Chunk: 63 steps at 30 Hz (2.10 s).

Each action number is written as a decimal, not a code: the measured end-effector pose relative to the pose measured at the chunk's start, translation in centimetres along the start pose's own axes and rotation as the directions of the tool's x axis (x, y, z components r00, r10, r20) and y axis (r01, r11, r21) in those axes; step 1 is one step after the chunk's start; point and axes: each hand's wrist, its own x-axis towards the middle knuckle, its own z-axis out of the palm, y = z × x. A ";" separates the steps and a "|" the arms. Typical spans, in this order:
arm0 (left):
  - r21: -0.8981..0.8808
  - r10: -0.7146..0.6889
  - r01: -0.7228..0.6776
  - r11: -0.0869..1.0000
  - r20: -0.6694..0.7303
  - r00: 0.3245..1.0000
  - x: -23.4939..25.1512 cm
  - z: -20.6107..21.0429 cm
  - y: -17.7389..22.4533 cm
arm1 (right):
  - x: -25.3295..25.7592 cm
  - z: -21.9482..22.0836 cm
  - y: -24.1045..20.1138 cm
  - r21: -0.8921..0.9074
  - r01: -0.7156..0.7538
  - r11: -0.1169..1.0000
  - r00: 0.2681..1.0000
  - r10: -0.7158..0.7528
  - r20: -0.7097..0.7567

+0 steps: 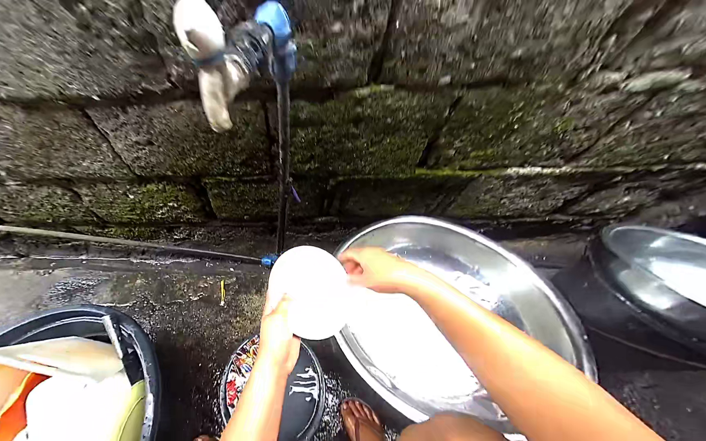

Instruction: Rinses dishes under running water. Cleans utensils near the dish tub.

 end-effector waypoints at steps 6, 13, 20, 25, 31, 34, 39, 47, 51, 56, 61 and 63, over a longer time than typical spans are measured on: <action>-0.200 0.115 -0.113 0.973 -0.001 0.993 0.2 0.3 2.2 | 0.8 -7.0 -15.4 -0.156 0.469 0.869 0.536 -0.421 -0.732; -0.250 0.130 -0.137 0.958 -0.046 0.990 0.4 -0.8 4.0 | 1.2 -8.6 -23.6 -0.464 0.232 0.855 0.560 -0.508 -0.655; -0.248 0.124 -0.131 0.960 -0.044 0.991 1.4 -0.9 4.0 | 1.4 -9.7 -22.5 -0.587 0.362 0.724 0.578 -0.668 -0.469; -0.297 0.132 -0.137 0.945 -0.036 0.991 1.9 -0.5 3.9 | 1.6 -10.0 -21.6 -0.455 0.496 0.739 0.515 -0.673 -0.531; -0.322 0.107 -0.118 0.939 -0.052 0.993 2.5 -0.2 3.8 | 4.7 -2.4 -17.1 0.526 0.406 0.747 0.812 -0.032 -0.582; -0.313 0.105 -0.119 0.942 -0.062 0.993 2.5 -0.1 3.8 | 4.8 -1.0 -17.3 0.772 0.118 0.624 0.983 0.036 -0.179; -0.299 0.101 -0.116 0.947 -0.065 0.993 2.6 -0.2 3.8 | 5.1 -1.5 -17.5 0.287 0.117 0.951 0.986 -0.147 0.082; -0.216 0.107 -0.142 0.966 -0.163 0.981 2.7 -0.7 4.5 | 4.0 7.0 -12.4 -0.363 0.230 0.903 0.963 -0.264 -0.049; -0.179 0.137 -0.178 0.968 -0.220 0.966 2.6 -1.5 4.5 | 4.3 5.8 -10.0 -0.574 0.278 0.770 0.939 -0.344 -0.008; -0.153 0.131 -0.148 0.977 -0.119 0.984 2.1 -0.7 4.0 | 5.0 8.7 -12.2 -0.252 0.341 0.906 0.875 -0.404 -0.268; -0.123 0.176 -0.204 0.971 -0.205 0.963 2.4 -1.9 4.3 | 4.5 6.9 -9.6 -0.511 0.317 0.799 0.889 -0.438 -0.134; -0.117 0.173 -0.193 0.974 -0.162 0.972 2.2 -1.7 3.4 | 4.6 8.3 -9.2 -0.401 0.325 0.856 0.830 -0.462 -0.312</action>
